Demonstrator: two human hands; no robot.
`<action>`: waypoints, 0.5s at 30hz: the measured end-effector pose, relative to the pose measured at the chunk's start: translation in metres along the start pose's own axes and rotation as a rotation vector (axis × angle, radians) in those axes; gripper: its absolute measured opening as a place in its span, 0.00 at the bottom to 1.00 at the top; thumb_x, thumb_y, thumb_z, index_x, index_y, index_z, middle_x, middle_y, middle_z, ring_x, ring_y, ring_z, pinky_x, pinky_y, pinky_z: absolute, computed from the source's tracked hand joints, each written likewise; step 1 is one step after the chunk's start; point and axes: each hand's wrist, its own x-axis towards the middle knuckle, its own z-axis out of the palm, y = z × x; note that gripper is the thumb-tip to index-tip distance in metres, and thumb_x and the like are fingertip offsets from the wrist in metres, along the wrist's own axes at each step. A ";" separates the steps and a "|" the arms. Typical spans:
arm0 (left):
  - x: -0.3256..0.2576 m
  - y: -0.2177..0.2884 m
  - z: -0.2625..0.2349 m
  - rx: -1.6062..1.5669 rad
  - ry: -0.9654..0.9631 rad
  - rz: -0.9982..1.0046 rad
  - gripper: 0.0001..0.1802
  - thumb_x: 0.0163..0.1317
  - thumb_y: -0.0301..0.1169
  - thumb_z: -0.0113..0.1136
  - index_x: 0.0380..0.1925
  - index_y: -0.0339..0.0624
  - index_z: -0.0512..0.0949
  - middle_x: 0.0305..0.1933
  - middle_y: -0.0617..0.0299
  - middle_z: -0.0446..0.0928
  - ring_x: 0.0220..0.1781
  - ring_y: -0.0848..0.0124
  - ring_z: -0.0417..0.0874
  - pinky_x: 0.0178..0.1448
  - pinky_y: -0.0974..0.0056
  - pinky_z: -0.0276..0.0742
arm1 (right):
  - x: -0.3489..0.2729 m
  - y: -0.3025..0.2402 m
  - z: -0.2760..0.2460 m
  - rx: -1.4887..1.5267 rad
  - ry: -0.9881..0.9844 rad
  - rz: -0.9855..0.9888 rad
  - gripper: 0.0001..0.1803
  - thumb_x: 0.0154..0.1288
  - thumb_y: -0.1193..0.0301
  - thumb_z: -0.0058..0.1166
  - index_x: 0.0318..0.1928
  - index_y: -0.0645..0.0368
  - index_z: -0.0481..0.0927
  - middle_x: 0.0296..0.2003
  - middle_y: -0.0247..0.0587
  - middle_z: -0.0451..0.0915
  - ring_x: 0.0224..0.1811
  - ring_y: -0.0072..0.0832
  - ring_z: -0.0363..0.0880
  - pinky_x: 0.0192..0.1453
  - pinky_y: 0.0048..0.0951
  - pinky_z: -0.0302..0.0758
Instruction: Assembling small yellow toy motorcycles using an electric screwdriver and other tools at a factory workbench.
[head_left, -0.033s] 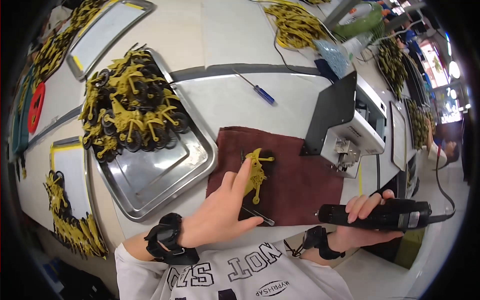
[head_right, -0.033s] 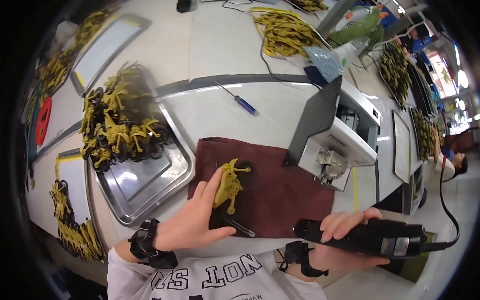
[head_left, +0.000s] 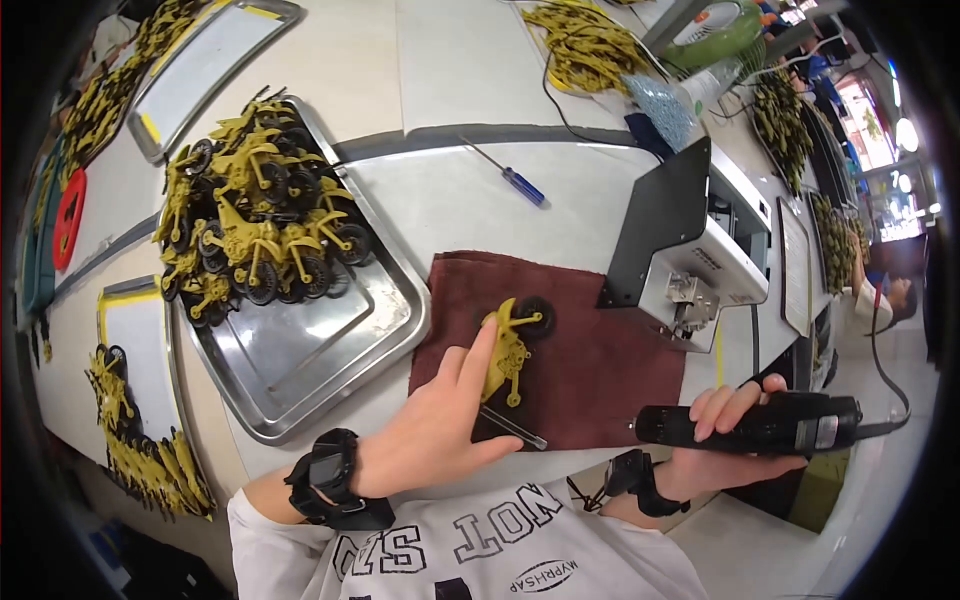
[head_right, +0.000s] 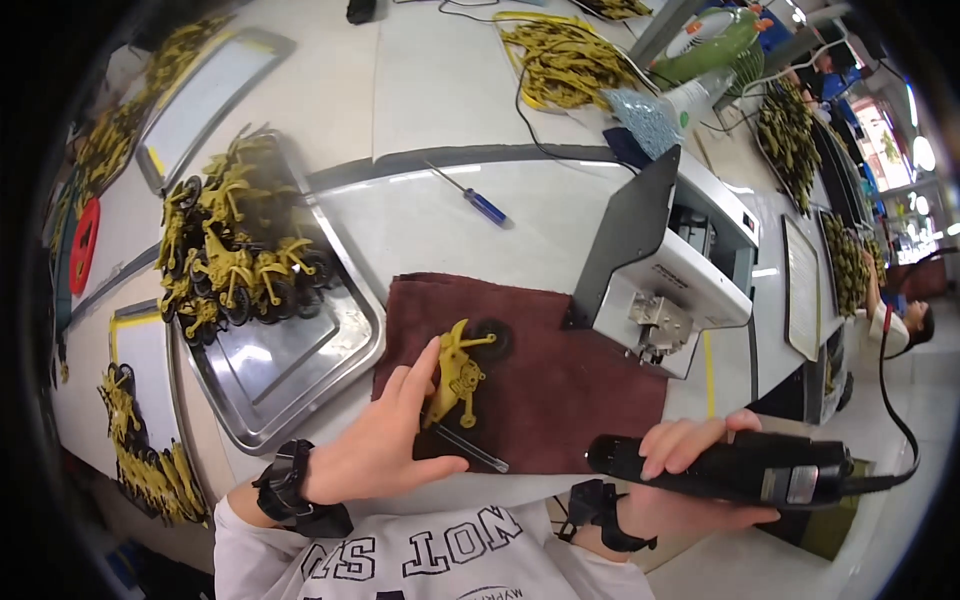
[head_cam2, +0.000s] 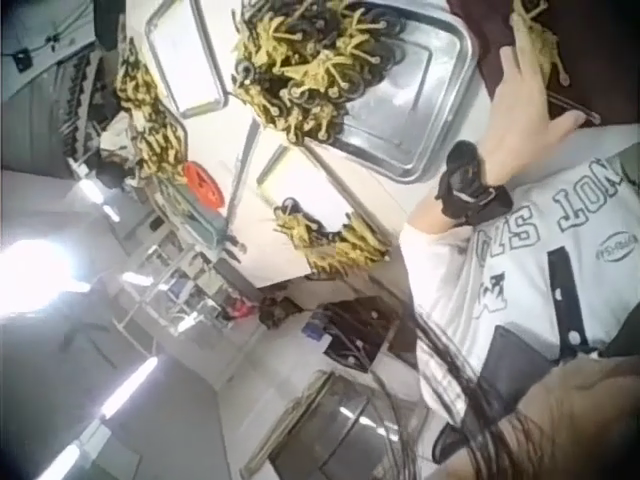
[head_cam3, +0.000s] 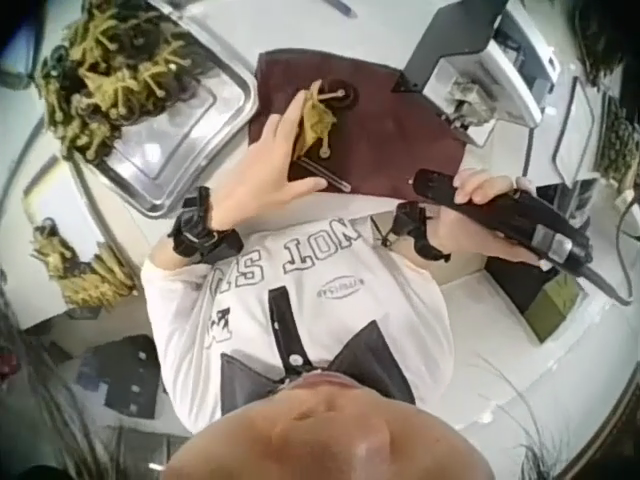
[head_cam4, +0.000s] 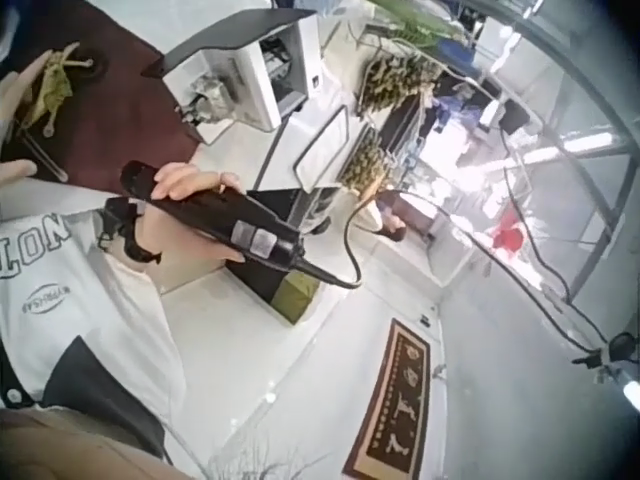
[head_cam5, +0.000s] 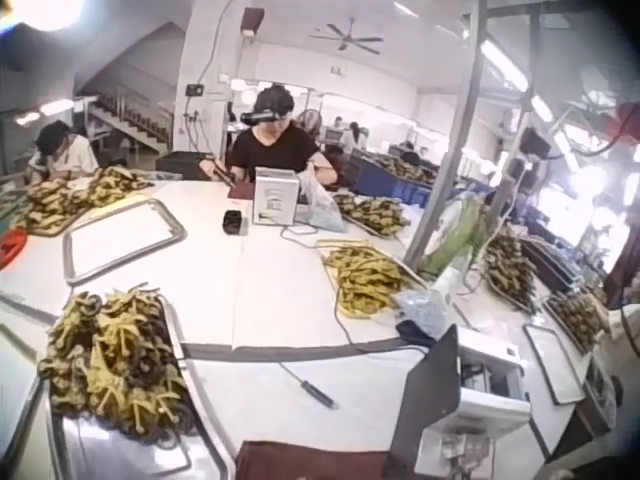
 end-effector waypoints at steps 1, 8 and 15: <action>0.000 0.003 -0.002 -0.026 -0.051 -0.033 0.60 0.46 0.37 0.70 0.68 0.37 0.36 0.48 0.43 0.62 0.41 0.53 0.72 0.44 0.59 0.74 | -0.002 -0.002 -0.002 -0.011 0.053 0.010 0.46 0.56 0.32 0.40 0.51 0.67 0.62 0.17 0.44 0.68 0.12 0.32 0.65 0.20 0.32 0.62; 0.012 -0.003 -0.002 0.532 0.140 0.321 0.56 0.39 0.35 0.73 0.67 0.40 0.50 0.64 0.41 0.53 0.61 0.48 0.63 0.62 0.51 0.63 | 0.007 -0.011 -0.009 -0.025 0.135 -0.054 0.48 0.54 0.30 0.38 0.52 0.66 0.62 0.18 0.43 0.69 0.13 0.30 0.65 0.21 0.29 0.63; 0.020 -0.016 -0.001 0.413 0.027 0.276 0.54 0.34 0.34 0.74 0.64 0.41 0.57 0.65 0.47 0.56 0.68 0.48 0.55 0.67 0.47 0.53 | 0.063 -0.011 -0.003 -0.330 0.099 -0.373 0.58 0.44 0.21 0.31 0.52 0.68 0.61 0.18 0.41 0.71 0.12 0.29 0.66 0.17 0.29 0.64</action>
